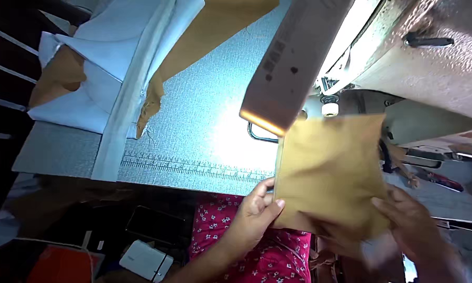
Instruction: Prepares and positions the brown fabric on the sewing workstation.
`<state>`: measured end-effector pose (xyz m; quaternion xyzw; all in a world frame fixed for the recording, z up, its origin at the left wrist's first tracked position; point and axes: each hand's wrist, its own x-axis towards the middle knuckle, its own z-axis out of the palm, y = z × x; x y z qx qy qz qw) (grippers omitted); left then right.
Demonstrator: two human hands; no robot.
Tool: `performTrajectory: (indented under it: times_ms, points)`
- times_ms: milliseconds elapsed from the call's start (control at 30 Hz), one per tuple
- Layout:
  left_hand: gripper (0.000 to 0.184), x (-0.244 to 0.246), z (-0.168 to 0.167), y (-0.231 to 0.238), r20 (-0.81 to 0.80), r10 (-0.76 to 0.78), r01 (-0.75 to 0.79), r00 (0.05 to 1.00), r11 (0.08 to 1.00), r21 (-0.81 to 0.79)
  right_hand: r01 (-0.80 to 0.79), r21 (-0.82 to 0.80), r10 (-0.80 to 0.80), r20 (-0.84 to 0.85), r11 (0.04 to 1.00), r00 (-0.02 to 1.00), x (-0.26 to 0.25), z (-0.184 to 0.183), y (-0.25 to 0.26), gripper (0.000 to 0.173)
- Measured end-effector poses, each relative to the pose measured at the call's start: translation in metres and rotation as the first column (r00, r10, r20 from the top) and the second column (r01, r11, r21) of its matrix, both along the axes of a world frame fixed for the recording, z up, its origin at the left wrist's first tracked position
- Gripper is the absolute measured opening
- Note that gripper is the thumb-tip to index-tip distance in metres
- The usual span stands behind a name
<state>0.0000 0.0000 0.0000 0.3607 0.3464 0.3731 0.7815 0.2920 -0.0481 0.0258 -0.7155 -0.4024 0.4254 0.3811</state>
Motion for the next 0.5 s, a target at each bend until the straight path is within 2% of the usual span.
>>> performTrajectory:
  times_ms: [100, 167, 200, 233, 267, 300, 333, 367, 433, 500]
  points:
    - [0.051, -0.014, -0.011, -0.005, -0.131, -0.022, 0.028, 0.991, 0.999, 0.041, 0.005, 0.137, -0.001, -0.032, 0.991, 0.999, -0.011, -0.022, -0.013, 0.029]
    - [0.057, -0.025, -0.011, -0.002, -0.321, -0.021, 0.09, 0.947, 0.975, 0.201, 0.028, 0.23, -0.016, -0.053, 0.973, 0.998, -0.018, -0.028, -0.015, 0.029]
    - [0.058, -0.03, -0.007, 0.002, -0.485, 0.029, 0.153, 0.874, 0.931, 0.33, 0.031, 0.268, -0.017, -0.055, 0.963, 0.998, -0.021, -0.03, -0.015, 0.029]
    - [0.054, -0.031, -0.002, 0.005, -0.635, 0.16, 0.217, 0.756, 0.853, 0.474, 0.033, 0.297, -0.019, -0.051, 0.954, 0.999, -0.023, -0.031, -0.014, 0.029]
    - [0.048, -0.029, 0.004, 0.009, -0.714, 0.345, 0.287, 0.609, 0.743, 0.604, 0.035, 0.319, -0.023, -0.039, 0.947, 0.999, -0.025, -0.032, -0.013, 0.029]
    - [0.042, -0.024, 0.01, 0.014, -0.712, 0.513, 0.36, 0.479, 0.625, 0.692, 0.033, 0.334, -0.03, -0.016, 0.942, 0.999, -0.027, -0.032, -0.013, 0.028]
    - [0.037, -0.015, 0.012, 0.02, -0.676, 0.627, 0.429, 0.388, 0.526, 0.734, 0.028, 0.348, -0.034, 0.01, 0.937, 0.999, -0.028, -0.032, -0.013, 0.028]
    - [0.036, -0.006, 0.01, 0.027, -0.646, 0.684, 0.486, 0.337, 0.461, 0.742, 0.013, 0.363, -0.032, 0.046, 0.932, 0.998, -0.029, -0.032, -0.012, 0.029]
    - [0.047, 0.012, -0.005, 0.041, -0.674, 0.678, 0.571, 0.294, 0.44, 0.693, -0.04, 0.383, -0.042, 0.203, 0.923, 0.978, -0.03, -0.029, -0.011, 0.03]
    - [0.063, 0.023, -0.025, 0.052, -0.726, 0.637, 0.614, 0.261, 0.47, 0.634, -0.11, 0.358, -0.091, 0.501, 0.927, 0.86, -0.029, -0.022, -0.007, 0.037]
